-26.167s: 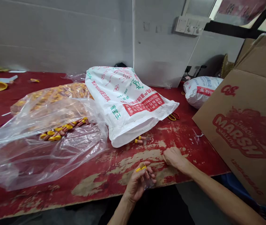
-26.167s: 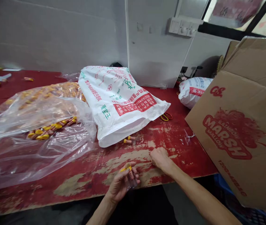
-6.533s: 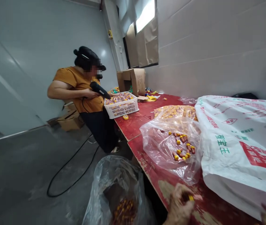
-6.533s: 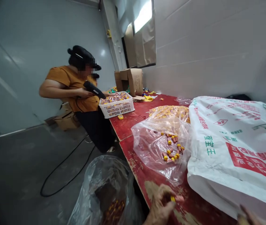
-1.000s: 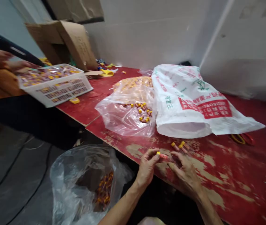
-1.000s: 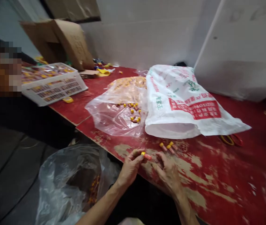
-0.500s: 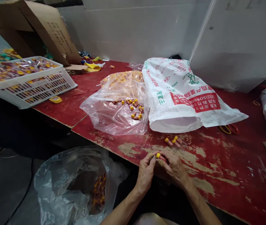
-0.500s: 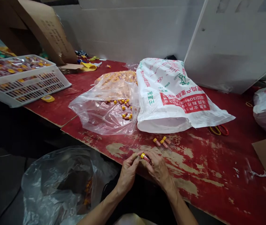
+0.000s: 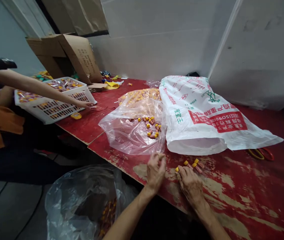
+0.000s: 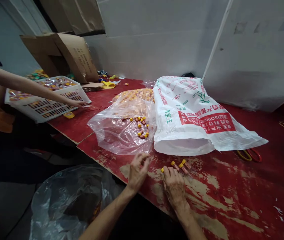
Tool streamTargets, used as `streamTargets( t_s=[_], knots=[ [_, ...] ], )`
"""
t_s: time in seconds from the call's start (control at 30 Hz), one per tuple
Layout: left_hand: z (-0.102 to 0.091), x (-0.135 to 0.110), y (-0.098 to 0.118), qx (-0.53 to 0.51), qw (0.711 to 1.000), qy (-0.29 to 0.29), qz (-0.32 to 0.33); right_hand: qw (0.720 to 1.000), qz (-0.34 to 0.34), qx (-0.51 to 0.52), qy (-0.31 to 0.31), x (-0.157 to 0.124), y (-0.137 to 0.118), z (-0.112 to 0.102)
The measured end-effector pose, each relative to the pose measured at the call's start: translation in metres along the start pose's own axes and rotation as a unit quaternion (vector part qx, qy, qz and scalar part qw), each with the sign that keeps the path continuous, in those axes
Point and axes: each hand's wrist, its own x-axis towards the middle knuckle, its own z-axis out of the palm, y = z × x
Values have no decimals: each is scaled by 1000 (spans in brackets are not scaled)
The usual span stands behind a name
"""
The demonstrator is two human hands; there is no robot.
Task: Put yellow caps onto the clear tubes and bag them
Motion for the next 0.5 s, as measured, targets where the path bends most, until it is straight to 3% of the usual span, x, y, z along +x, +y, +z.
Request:
streamTargets(
  t_s=[0.1,0.2,0.27,0.37,0.5],
  knots=[
    [-7,60,-20,127,991,39,5,997,-26,-73,4,4,6,1],
    [-2,112,-40,140,990,-10,35,998,-13,-62,8,6,12,-4],
    [6,133,-49,140,986,-62,63,998,14,-58,18,11,23,-6],
    [14,144,-59,135,981,-115,82,994,66,-89,23,31,58,-4],
    [8,131,-62,127,984,-110,56,987,134,-91,-19,73,117,7]
  ],
)
